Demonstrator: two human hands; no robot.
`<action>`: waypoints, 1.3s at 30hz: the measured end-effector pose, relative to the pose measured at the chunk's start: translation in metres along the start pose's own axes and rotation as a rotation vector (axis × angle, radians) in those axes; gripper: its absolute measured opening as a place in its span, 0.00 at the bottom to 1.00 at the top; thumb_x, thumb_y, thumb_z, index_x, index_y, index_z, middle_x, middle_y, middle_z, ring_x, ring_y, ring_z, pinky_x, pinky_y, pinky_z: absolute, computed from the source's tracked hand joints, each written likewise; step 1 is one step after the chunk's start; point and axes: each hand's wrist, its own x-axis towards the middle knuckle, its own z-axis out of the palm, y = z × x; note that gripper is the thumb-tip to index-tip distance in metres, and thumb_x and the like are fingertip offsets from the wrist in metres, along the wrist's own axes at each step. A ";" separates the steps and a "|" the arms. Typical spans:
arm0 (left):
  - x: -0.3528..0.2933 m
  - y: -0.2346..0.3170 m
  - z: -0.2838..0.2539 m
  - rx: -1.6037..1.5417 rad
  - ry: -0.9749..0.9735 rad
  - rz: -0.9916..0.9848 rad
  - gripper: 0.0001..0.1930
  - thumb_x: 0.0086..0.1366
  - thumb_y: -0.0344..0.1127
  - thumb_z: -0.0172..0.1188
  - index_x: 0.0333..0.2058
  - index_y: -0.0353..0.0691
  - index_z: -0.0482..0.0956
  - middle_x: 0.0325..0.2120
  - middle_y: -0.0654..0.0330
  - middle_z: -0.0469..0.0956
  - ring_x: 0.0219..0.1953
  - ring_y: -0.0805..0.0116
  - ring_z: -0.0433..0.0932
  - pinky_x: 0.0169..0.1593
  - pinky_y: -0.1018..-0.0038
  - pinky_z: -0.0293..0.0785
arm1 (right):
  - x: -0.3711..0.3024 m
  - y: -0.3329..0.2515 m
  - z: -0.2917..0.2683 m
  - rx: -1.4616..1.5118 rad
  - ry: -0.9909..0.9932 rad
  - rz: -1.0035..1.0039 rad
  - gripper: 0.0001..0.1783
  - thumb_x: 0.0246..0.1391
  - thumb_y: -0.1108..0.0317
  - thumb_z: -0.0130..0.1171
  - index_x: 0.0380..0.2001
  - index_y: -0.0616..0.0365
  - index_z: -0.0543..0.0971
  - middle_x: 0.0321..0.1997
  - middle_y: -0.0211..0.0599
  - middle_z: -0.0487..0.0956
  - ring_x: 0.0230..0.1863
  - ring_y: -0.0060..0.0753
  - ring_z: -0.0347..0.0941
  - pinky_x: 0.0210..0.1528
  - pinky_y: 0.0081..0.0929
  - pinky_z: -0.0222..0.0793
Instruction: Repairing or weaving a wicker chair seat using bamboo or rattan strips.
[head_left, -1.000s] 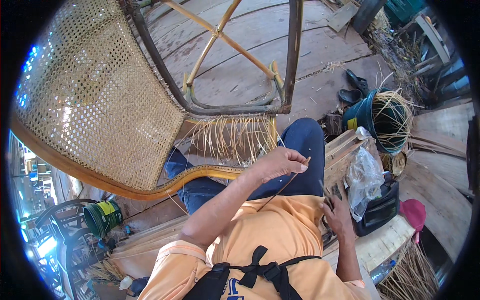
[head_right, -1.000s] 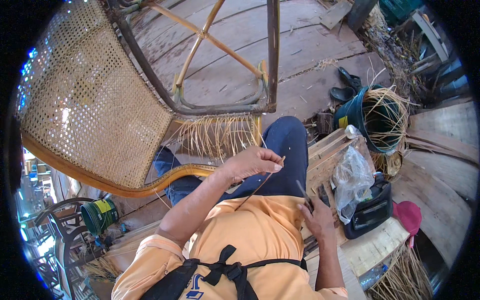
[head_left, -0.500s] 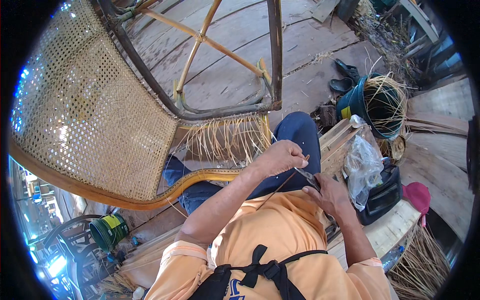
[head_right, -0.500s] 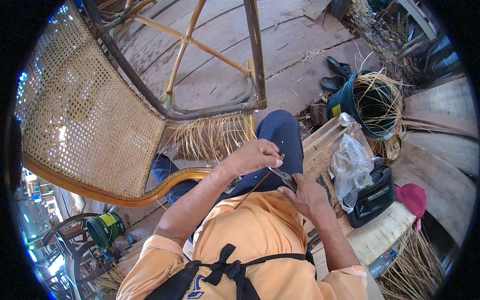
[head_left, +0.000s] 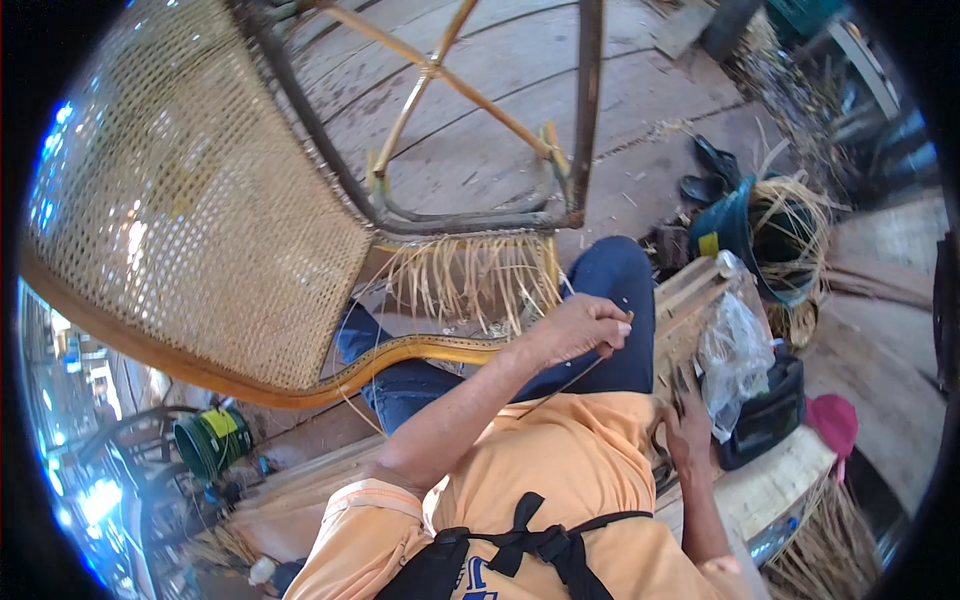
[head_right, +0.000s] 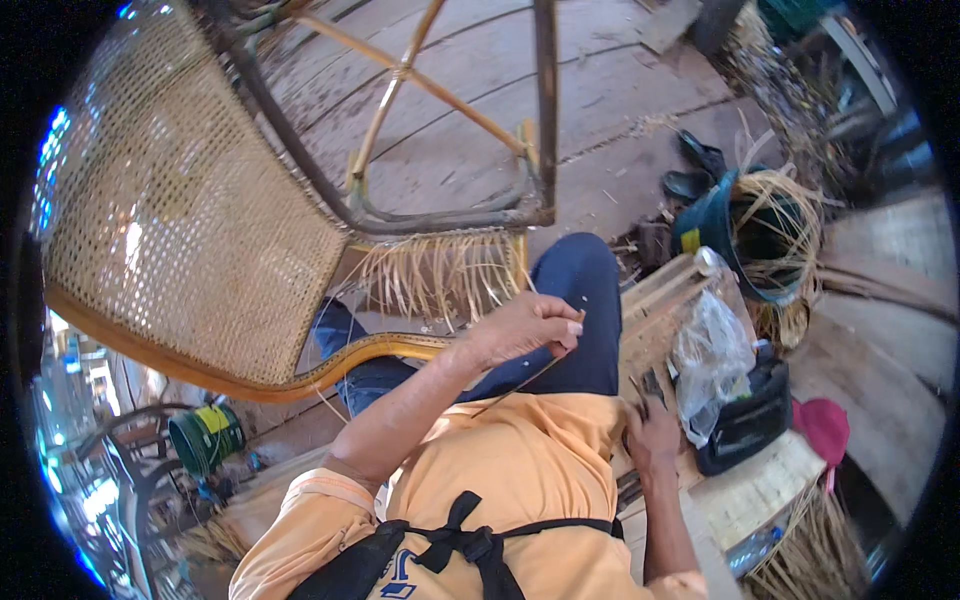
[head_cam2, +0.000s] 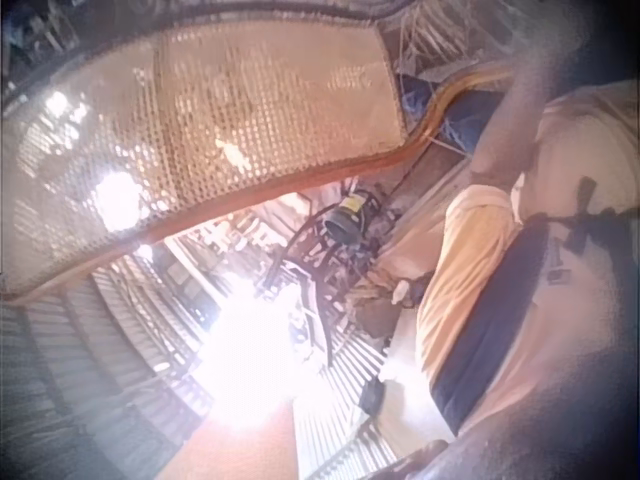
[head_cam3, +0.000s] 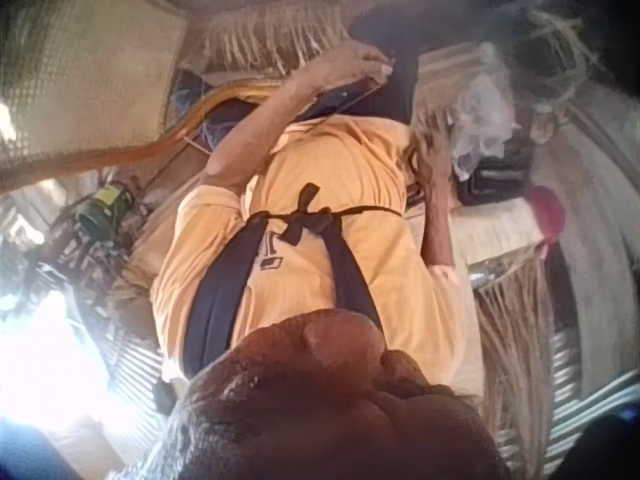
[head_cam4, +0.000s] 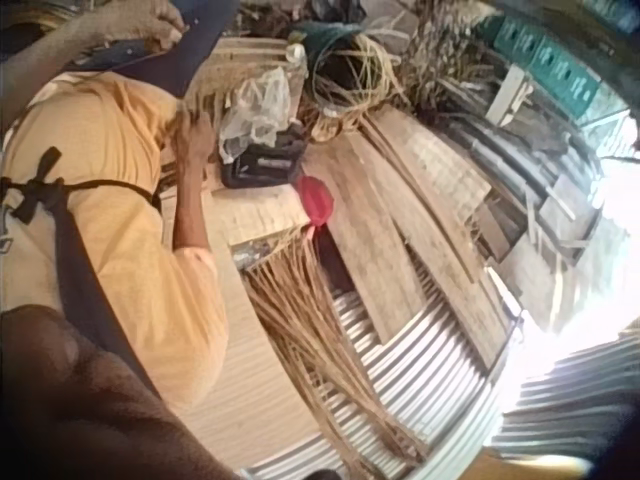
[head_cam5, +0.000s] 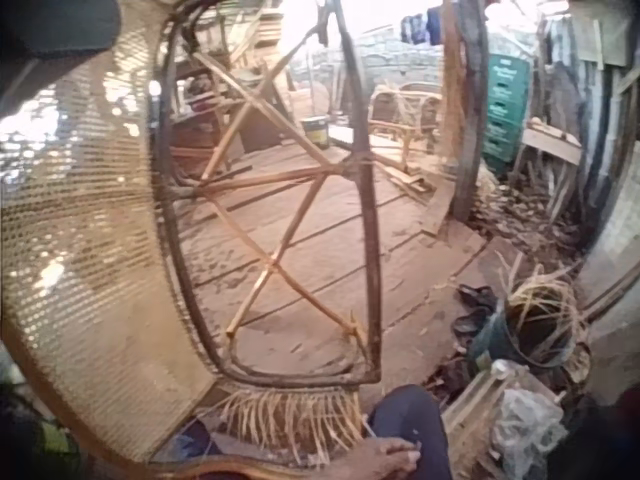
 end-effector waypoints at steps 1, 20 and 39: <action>-0.009 0.004 0.002 -0.034 -0.001 -0.010 0.20 0.55 0.38 0.60 0.43 0.31 0.74 0.29 0.63 0.76 0.26 0.78 0.74 0.31 0.84 0.70 | -0.008 0.007 0.001 0.008 0.016 0.043 0.16 0.48 0.58 0.54 0.32 0.61 0.74 0.30 0.53 0.75 0.36 0.54 0.71 0.38 0.38 0.66; -0.069 -0.003 -0.017 0.349 0.537 0.604 0.09 0.57 0.37 0.56 0.29 0.37 0.74 0.22 0.52 0.73 0.25 0.52 0.73 0.29 0.67 0.70 | 0.074 -0.186 0.026 0.710 -0.133 -0.431 0.04 0.57 0.76 0.45 0.30 0.63 0.69 0.35 0.33 0.71 0.36 0.22 0.65 0.41 0.17 0.61; -0.097 -0.016 -0.130 0.030 0.655 0.289 0.11 0.64 0.36 0.50 0.28 0.34 0.73 0.16 0.68 0.64 0.23 0.81 0.62 0.27 0.80 0.63 | 0.142 -0.268 0.093 0.277 -0.438 -0.819 0.11 0.45 0.81 0.57 0.34 0.60 0.72 0.28 0.42 0.75 0.28 0.36 0.75 0.30 0.26 0.70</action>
